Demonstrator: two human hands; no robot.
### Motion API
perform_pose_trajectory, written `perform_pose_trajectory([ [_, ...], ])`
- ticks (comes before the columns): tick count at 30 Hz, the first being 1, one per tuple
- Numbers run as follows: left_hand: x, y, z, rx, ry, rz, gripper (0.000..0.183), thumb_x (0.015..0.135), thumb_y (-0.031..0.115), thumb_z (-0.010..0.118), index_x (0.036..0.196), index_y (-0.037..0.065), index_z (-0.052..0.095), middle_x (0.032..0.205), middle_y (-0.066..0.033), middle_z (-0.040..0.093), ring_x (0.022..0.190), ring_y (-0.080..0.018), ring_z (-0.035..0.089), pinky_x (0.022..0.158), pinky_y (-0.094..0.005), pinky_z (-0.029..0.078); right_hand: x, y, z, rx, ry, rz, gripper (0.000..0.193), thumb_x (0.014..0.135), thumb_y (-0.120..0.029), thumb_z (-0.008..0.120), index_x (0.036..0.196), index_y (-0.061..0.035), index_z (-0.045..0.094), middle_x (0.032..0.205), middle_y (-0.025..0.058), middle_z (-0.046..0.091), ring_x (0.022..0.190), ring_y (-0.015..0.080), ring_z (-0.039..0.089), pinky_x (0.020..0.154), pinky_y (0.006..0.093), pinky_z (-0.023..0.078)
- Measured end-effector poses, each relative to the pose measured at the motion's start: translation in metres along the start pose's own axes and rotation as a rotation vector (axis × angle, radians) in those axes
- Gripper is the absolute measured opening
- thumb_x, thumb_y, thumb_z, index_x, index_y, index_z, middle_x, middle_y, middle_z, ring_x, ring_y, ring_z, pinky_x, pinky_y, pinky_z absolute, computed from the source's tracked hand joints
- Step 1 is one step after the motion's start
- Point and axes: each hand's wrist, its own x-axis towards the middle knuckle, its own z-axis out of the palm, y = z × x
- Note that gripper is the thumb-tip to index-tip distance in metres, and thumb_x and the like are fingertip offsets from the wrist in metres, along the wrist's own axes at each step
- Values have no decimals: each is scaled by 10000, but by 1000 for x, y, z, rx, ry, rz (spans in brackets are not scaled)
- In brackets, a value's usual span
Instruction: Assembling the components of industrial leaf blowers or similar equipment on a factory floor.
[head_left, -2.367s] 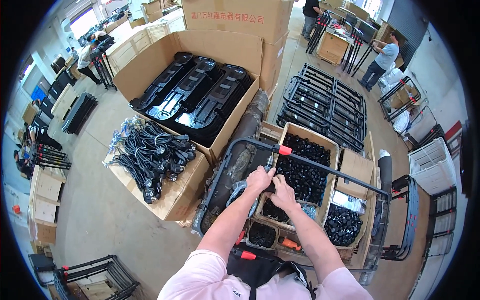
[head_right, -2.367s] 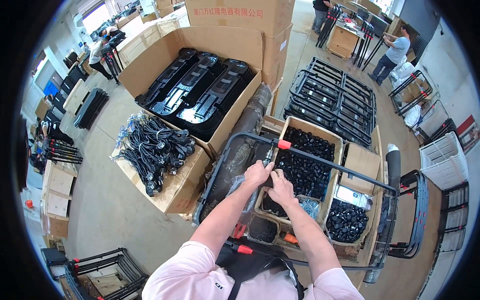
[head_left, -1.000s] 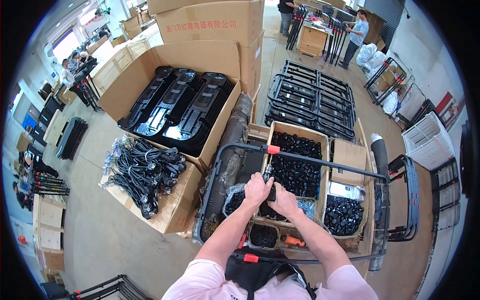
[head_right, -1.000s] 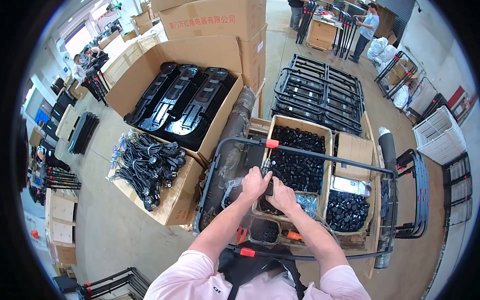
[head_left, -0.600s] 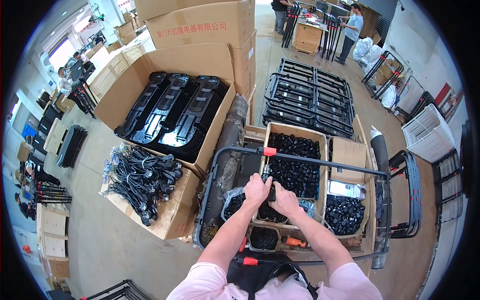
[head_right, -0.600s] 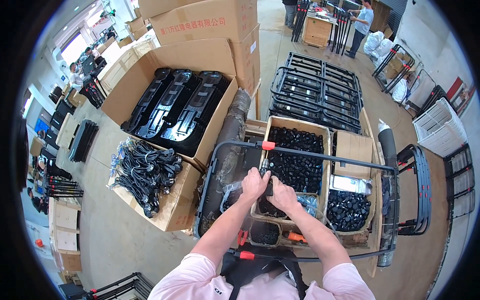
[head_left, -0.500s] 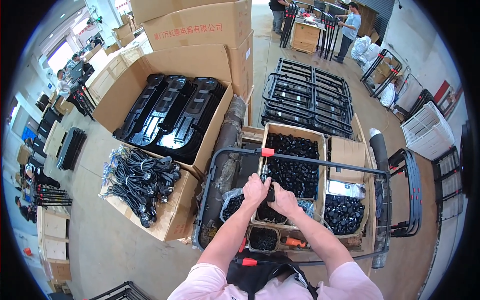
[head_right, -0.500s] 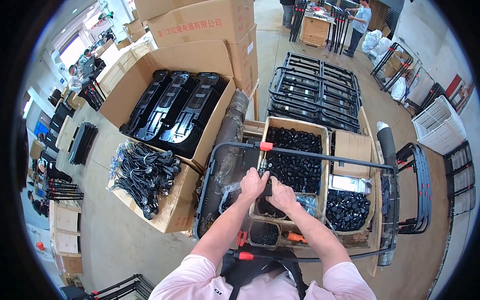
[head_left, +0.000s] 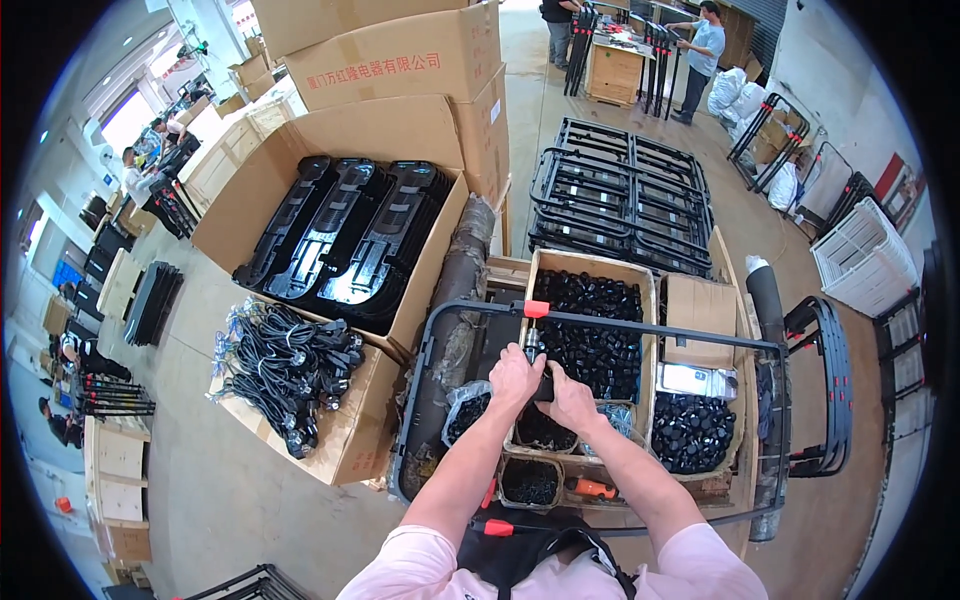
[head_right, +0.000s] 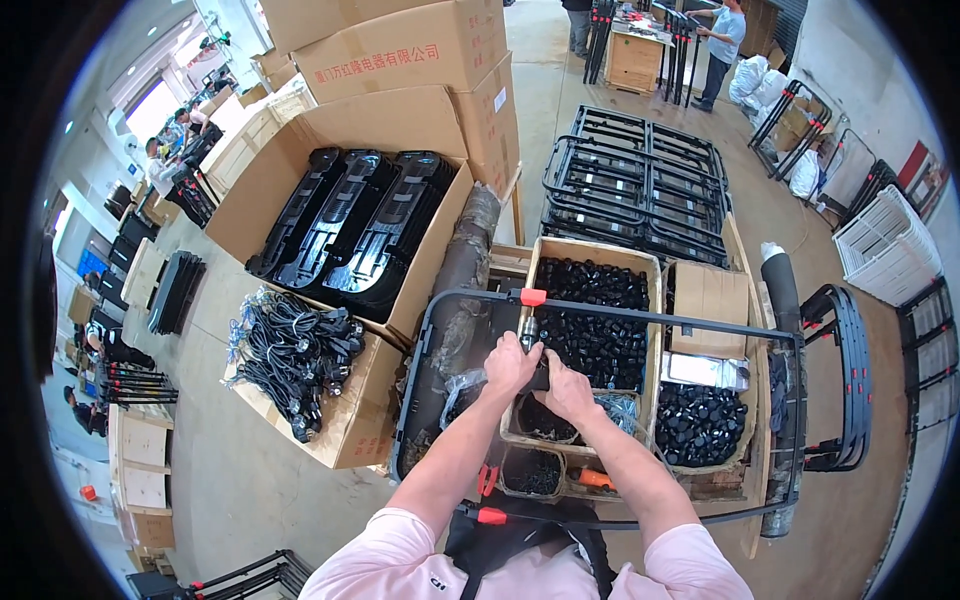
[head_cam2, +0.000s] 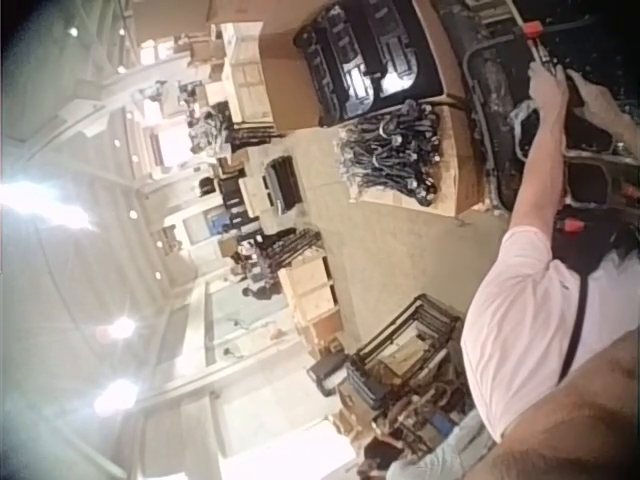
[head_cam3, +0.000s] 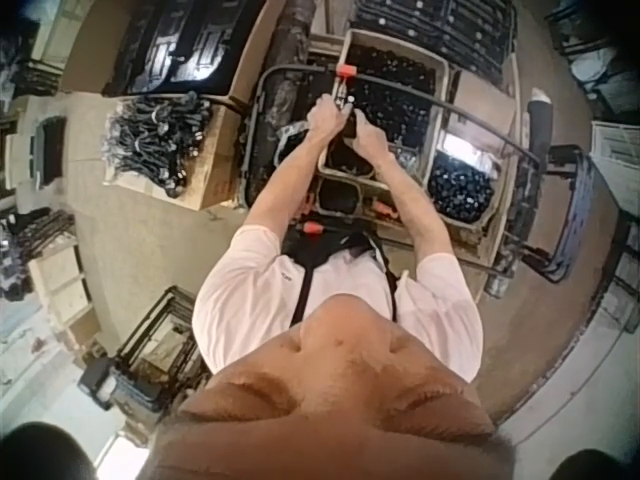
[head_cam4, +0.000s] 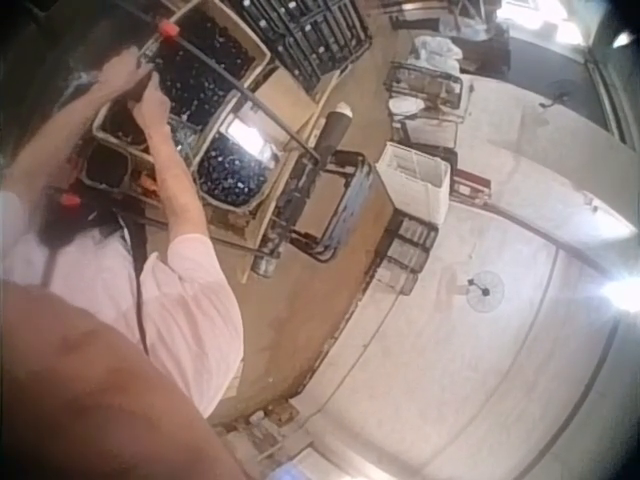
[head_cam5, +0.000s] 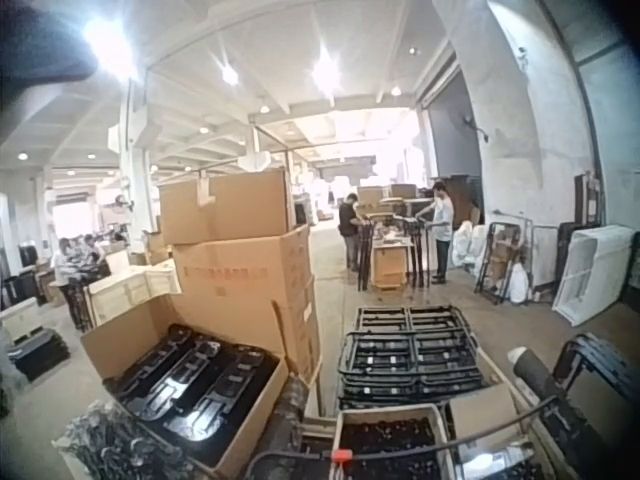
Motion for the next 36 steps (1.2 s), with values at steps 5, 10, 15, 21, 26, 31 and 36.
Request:
perform_pose_trajectory([
  [5,3,2,-1,0,-16,-11,604,915,525,744,1128,-17,585,1136,-281,693,1055,-475,704,911,-564,563,2,-2,-2,25,3,19,974,734,-230,903,1527,13,391,1142,299,722,973,483,719,844,532,590],
  [10,7,1,0,-26,-21,-14,612,917,522,741,1144,-23,580,1143,-282,693,1062,-472,705,919,-561,562,5,-4,0,-24,14,-29,799,749,-189,874,1434,-40,490,1207,235,690,1021,448,709,848,514,592],
  [15,10,-6,0,-31,-41,-5,622,907,528,748,1144,-22,581,1137,-281,698,1062,-467,709,918,-559,564,3,-11,7,-21,8,-50,605,782,-151,836,1322,-73,574,1330,171,610,1087,437,677,882,522,578],
  [21,9,-9,0,-31,-47,10,629,891,540,757,1135,-15,591,1110,-273,716,1052,-461,718,907,-548,577,-2,-18,3,-19,30,-41,628,766,-153,861,1321,-41,589,1367,174,605,1119,443,674,916,519,584],
  [26,4,-14,-1,-37,-48,17,634,882,541,761,1127,-20,597,1082,-277,728,1026,-460,727,890,-543,588,-6,-21,7,-36,17,-24,620,765,-143,860,1314,-32,595,1365,175,608,1125,441,674,924,518,582],
  [31,-2,-17,-3,-62,-57,20,638,878,540,764,1114,-30,601,1086,-281,727,1032,-458,726,900,-539,587,-13,-22,10,-43,31,-37,594,784,-165,840,1312,-49,594,1376,168,601,1087,444,684,915,521,572],
  [36,-6,-20,-5,-77,-70,23,642,879,539,764,1116,-36,605,1087,-284,725,1040,-461,722,911,-537,583,-17,-24,11,-35,46,-48,598,780,-173,848,1310,-52,598,1375,166,601,1089,443,684,915,519,573],
])
